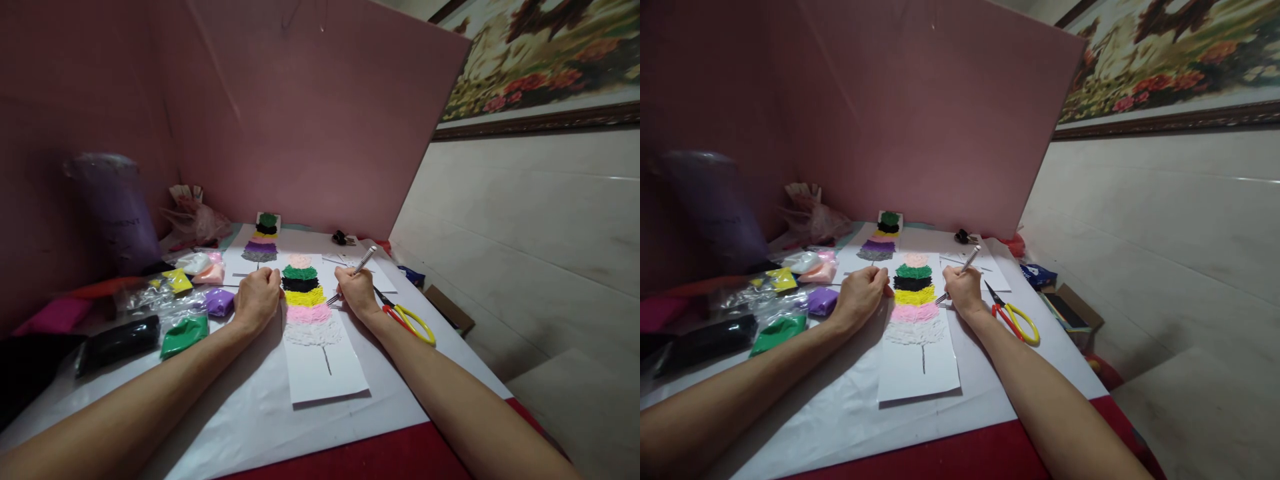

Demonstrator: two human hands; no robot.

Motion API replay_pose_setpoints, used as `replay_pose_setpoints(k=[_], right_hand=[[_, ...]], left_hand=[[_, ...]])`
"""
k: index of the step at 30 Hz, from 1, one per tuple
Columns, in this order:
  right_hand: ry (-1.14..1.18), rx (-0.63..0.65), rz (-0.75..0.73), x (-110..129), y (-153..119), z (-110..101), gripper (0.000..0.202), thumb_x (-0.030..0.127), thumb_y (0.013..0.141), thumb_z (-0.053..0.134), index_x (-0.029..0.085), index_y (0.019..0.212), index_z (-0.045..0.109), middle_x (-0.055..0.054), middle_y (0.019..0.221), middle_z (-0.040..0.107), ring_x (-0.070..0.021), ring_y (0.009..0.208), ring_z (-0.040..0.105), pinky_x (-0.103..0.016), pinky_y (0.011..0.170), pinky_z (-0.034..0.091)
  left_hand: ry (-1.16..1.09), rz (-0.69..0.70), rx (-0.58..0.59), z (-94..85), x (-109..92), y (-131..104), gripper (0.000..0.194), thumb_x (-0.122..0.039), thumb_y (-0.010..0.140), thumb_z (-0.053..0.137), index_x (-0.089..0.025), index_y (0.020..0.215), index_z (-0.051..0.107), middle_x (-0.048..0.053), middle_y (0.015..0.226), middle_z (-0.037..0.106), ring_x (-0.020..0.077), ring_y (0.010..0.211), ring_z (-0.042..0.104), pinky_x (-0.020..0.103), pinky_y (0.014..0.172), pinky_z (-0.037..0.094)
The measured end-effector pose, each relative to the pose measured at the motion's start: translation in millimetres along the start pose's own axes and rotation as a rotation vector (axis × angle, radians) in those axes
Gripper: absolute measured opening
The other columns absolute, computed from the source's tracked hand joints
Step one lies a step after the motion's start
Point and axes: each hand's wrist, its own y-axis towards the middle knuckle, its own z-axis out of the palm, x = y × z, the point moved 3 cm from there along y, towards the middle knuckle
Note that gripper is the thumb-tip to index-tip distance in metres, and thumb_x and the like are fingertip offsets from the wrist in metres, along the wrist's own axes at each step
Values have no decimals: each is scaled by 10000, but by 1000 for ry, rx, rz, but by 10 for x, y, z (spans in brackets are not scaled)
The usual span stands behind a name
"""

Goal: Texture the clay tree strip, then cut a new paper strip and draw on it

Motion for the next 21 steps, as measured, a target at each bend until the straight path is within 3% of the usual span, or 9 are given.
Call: replay_pose_setpoints(k=[21], right_hand=[[-36, 28, 39, -14, -10, 31, 332, 239, 669, 479, 197, 340, 472, 33, 288, 425, -106, 269, 433, -192, 314, 345]], left_hand=[[6, -4, -15, 4, -1, -5, 335, -346, 831, 396, -224, 558, 546, 35, 638, 703, 210, 707, 631, 302, 715, 392]])
